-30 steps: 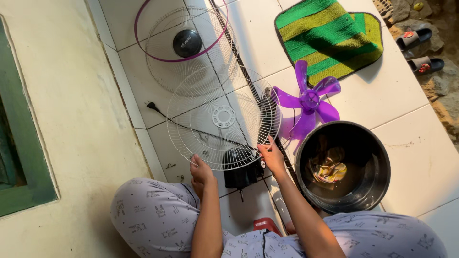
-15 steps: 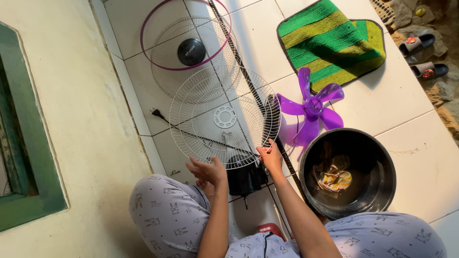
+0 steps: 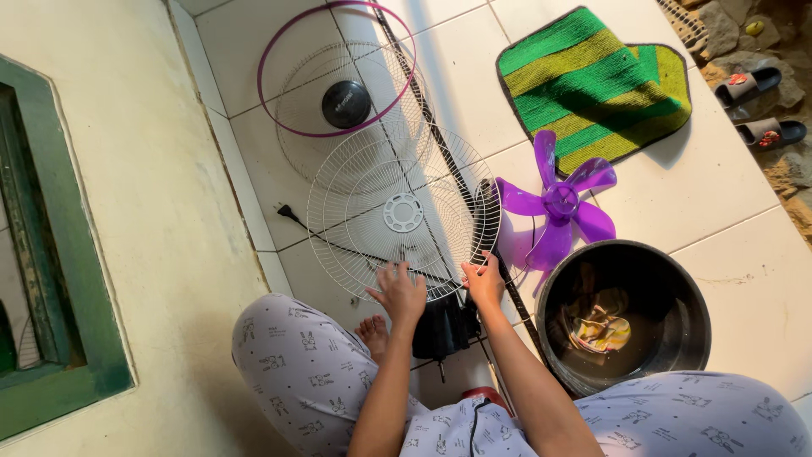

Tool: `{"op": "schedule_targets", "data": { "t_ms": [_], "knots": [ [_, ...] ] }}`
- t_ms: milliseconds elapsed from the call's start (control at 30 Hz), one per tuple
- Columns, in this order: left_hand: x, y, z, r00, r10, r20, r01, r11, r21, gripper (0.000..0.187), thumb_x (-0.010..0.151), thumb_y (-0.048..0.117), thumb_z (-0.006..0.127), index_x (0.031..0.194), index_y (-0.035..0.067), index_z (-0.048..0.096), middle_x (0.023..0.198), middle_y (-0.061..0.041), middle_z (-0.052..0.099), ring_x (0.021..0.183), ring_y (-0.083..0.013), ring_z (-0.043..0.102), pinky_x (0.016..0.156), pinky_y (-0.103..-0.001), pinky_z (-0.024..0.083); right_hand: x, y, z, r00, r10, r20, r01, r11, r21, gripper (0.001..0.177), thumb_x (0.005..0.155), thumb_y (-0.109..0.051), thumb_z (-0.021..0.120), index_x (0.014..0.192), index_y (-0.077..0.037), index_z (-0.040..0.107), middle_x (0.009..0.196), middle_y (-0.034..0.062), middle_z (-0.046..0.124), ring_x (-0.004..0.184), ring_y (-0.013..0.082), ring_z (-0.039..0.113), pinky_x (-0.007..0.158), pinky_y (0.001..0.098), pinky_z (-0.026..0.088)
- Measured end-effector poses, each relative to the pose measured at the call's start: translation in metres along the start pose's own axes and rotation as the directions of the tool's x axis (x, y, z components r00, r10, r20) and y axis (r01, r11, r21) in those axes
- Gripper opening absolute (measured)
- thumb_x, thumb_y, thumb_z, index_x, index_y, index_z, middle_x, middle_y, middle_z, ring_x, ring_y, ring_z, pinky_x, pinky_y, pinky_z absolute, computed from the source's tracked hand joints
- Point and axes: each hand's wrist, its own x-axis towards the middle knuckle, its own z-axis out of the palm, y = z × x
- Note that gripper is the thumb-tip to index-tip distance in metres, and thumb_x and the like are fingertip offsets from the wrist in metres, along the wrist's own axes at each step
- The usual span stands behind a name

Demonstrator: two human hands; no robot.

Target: The person sits on a tiled floor and assembles an electric fan. They attach the purple fan blades to the motor shaft, secure them with a nut, and then place the front wire cage over the blades.

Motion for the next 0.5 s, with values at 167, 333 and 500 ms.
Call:
{"op": "schedule_targets", "data": {
  "t_ms": [167,333,500],
  "knots": [
    [-0.015,0.018,0.029,0.967,0.233,0.106,-0.237,0.971,0.036,0.043,0.088,0.037,0.067,0.127,0.018,0.065,0.149,-0.008,0.050,0.148,-0.0344,0.030,0.117,-0.076,0.003,0.014,0.010,-0.001,0.995,-0.103,-0.013,0.096,0.957,-0.274,0.071,0.084,-0.030,0.079,0.146,-0.010,0.049,0.093,0.0065,0.078,0.081,0.0235,0.073,0.076,0.0388,0.057],
    [-0.012,0.055,0.055,0.944,0.240,0.227,-0.229,0.971,-0.075,0.034,0.098,0.035,0.059,0.126,0.016,0.065,0.142,-0.012,0.054,0.144,-0.0351,0.037,0.115,-0.078,0.010,0.026,0.009,-0.019,0.987,-0.138,0.083,0.158,0.928,-0.337,0.082,0.083,-0.032,0.073,0.154,-0.012,0.038,0.101,0.0047,0.079,0.095,0.0286,0.074,0.088,0.0412,0.055],
    [-0.013,0.116,0.077,0.950,0.308,0.051,-0.295,0.939,-0.174,0.026,0.090,0.020,0.063,0.115,0.014,0.069,0.132,-0.015,0.058,0.130,-0.0371,0.047,0.106,-0.065,0.030,0.039,-0.019,-0.062,0.986,-0.128,0.106,0.154,0.941,-0.301,0.064,0.087,-0.022,0.066,0.148,-0.013,0.048,0.109,0.0059,0.078,0.101,0.0272,0.074,0.093,0.0396,0.054]
  ]
}}
